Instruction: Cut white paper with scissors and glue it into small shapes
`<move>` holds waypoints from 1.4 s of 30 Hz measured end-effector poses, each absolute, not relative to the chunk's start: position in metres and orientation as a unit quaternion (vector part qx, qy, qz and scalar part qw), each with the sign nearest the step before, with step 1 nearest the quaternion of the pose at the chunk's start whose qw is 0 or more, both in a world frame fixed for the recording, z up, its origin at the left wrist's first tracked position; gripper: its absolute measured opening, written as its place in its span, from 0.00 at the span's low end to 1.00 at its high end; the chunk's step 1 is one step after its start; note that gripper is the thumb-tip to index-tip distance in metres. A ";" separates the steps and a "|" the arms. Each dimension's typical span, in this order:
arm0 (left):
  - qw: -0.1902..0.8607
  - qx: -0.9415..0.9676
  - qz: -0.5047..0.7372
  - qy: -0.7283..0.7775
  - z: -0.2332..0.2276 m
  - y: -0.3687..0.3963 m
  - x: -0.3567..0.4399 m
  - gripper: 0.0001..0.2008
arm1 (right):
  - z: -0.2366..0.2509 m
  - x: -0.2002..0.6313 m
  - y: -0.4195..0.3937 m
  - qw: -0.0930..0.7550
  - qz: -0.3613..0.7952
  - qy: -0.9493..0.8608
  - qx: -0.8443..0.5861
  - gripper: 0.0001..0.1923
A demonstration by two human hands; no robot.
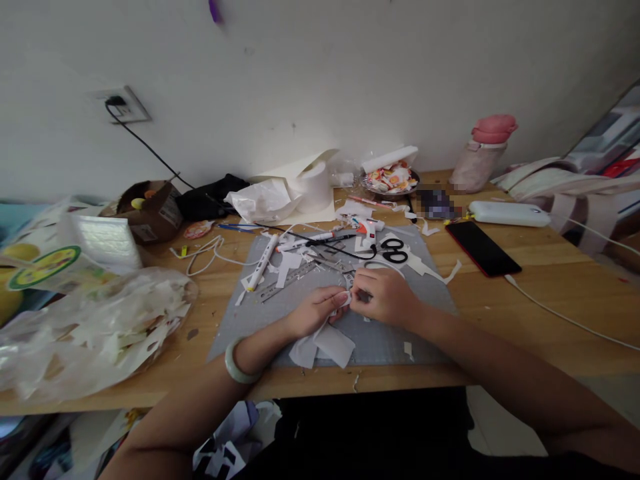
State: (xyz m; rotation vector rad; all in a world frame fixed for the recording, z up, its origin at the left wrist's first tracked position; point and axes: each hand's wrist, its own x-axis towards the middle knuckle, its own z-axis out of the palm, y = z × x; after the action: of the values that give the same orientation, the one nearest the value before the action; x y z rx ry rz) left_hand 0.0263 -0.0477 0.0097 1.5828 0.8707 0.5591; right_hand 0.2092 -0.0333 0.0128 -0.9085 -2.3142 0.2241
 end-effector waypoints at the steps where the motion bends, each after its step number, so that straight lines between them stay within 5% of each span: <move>1: 0.585 0.682 0.238 0.369 0.009 -0.047 0.025 0.20 | 0.013 0.211 -0.031 0.324 0.085 -0.873 -0.354 0.05; 6: 0.586 0.676 0.258 0.364 0.003 -0.045 0.020 0.21 | 0.015 0.221 -0.020 0.370 0.159 -0.806 -0.435 0.04; 16: 0.598 0.648 0.287 0.375 0.001 -0.046 0.022 0.21 | 0.008 0.212 -0.026 0.351 0.240 -0.864 -0.270 0.09; 33: 0.539 0.732 0.217 0.356 0.006 -0.047 0.023 0.22 | 0.011 0.214 -0.029 0.274 0.180 -0.896 -0.299 0.04; 42: 0.531 0.737 0.210 0.363 0.007 -0.049 0.018 0.23 | 0.022 0.226 -0.019 0.337 0.161 -0.857 -0.354 0.04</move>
State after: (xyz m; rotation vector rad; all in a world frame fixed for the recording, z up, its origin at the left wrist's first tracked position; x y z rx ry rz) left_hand 0.0183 -0.0488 0.0067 1.7575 0.8651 0.5013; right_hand 0.2258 -0.0193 0.0222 -0.9228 -2.2348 0.4184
